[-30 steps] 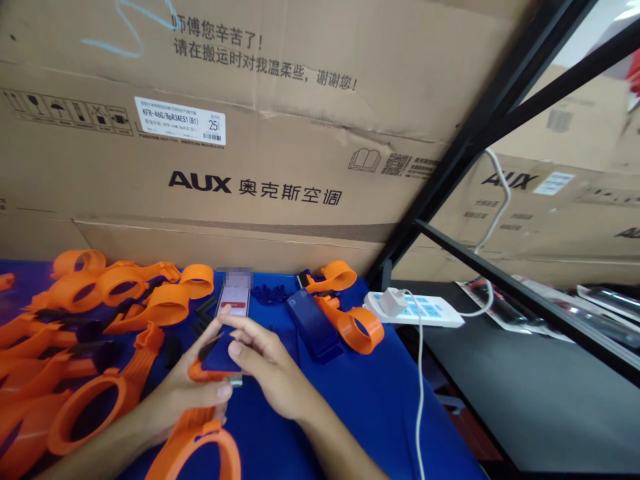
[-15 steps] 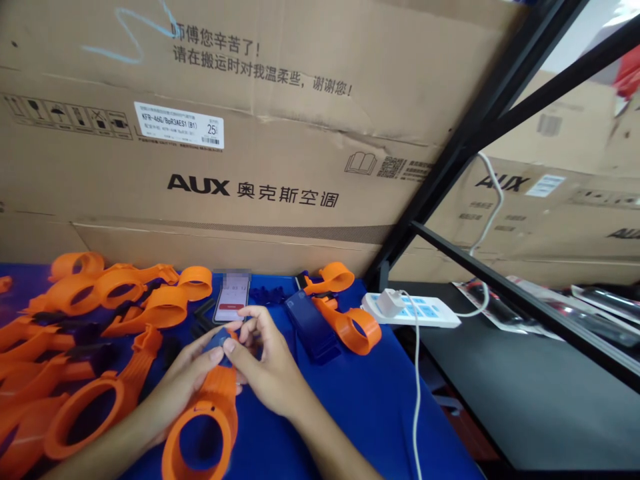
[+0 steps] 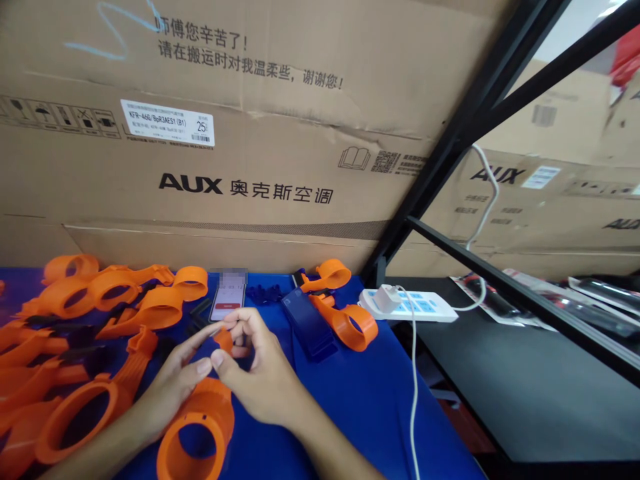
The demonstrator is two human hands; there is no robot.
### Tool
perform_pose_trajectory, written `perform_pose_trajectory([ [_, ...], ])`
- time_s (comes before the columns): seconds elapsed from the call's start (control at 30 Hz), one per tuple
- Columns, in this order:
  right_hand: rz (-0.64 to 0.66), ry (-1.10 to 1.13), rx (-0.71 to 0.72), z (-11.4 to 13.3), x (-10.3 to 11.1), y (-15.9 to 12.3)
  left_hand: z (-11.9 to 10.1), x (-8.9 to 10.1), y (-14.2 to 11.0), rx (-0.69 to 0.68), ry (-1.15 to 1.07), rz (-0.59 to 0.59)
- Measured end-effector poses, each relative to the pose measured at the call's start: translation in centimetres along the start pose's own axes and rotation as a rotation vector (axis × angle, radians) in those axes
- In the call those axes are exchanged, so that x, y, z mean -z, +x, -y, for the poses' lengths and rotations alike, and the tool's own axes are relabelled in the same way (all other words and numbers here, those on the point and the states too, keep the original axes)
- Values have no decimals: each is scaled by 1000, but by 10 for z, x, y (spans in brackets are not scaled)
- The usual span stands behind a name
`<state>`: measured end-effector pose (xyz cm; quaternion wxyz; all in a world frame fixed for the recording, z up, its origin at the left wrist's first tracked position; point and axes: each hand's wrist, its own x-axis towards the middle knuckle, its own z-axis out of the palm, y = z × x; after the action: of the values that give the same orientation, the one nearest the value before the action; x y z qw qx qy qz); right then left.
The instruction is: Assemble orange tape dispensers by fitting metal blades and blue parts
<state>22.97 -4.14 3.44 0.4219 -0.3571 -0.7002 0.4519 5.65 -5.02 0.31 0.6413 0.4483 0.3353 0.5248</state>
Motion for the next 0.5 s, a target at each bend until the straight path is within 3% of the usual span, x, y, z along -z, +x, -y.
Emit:
perform_pose_trajectory([
  [0.13, -64, -94, 62, 1, 0, -1, 3, -4, -2, 70, -90, -77],
  [0.27, -49, -155, 48, 0, 10, 3, 4, -4, -2, 125, -127, -176],
  [0.33, -158, -225, -15, -3, 22, 8, 1, -3, 0, 190, -182, -211],
  [0.43, -397, -566, -173, -10, 44, 14, -5, -1, 2, 312, -293, -235],
  [0.5, -403, -856, -299, -15, 55, 16, -9, 0, 2, 332, -331, -226],
])
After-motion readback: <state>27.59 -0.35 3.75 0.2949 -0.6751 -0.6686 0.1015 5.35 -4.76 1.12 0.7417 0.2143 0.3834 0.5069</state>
